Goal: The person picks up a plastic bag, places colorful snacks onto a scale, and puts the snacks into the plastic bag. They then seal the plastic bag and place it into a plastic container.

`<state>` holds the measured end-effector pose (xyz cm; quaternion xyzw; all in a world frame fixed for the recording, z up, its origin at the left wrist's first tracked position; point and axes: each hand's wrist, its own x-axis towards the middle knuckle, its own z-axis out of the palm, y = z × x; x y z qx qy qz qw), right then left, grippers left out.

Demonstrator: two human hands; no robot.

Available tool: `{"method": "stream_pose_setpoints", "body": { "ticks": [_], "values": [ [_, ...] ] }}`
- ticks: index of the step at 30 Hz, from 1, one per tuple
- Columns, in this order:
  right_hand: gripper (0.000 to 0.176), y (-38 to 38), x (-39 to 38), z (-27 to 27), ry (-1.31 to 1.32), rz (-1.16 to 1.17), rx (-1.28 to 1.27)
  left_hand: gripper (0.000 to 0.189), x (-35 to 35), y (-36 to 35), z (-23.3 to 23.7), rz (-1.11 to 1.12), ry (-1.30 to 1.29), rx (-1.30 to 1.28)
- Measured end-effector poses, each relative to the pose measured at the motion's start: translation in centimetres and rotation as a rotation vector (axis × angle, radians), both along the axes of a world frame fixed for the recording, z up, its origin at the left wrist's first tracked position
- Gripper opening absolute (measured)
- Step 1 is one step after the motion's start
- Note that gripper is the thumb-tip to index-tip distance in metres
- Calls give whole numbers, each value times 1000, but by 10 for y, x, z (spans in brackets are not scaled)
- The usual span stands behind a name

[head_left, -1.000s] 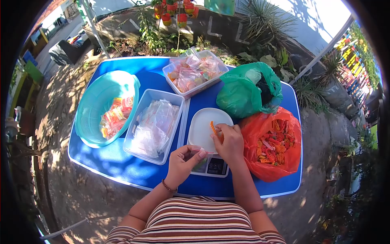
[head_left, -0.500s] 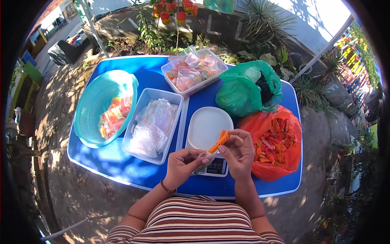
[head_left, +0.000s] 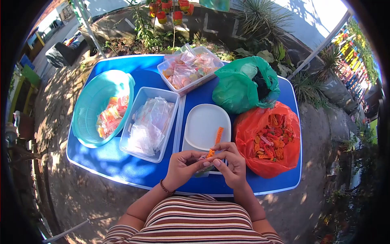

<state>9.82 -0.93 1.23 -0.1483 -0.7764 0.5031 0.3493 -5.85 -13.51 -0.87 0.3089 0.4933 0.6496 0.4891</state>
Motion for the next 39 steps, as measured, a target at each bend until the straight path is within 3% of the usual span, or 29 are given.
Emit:
{"method": "stream_pose_setpoints", "body": {
  "ticks": [4,7,10,13,16,19,22,26,29,32,35,39],
  "values": [
    [13,-14,-4,5,2,-192,-132,30,0,-2,-1,-15,-27,-1],
    [15,-7,-2,-1,-20,-139,30,30,1,-4,-5,-19,-35,2],
    [13,-4,-1,-2,-42,-49,-22,29,1,-5,-9,-13,-54,3],
    [11,-3,-1,3,-81,-16,157,28,0,-7,-6,-8,-80,-15],
    [11,-11,-4,11,-137,-5,62,24,0,-8,-4,-20,-58,-35],
    [12,3,-5,1,21,46,-95,21,2,-6,-5,10,-87,-27],
    [15,17,-19,-9,-145,-335,-190,21,-1,-5,-17,29,-171,22],
    [23,41,-35,-33,-442,-455,399,21,2,1,-14,128,-176,-4],
    [28,39,-46,-39,-529,-483,387,22,1,1,-11,145,-179,-28],
    [34,28,-46,-11,-453,-368,59,23,-4,-2,-9,132,-124,-61],
    [35,22,-39,-8,85,-167,-417,27,-5,-5,-4,97,-144,-86],
    [31,10,-29,9,241,-16,-546,32,-3,-3,-4,91,-101,-70]
  ]
}}
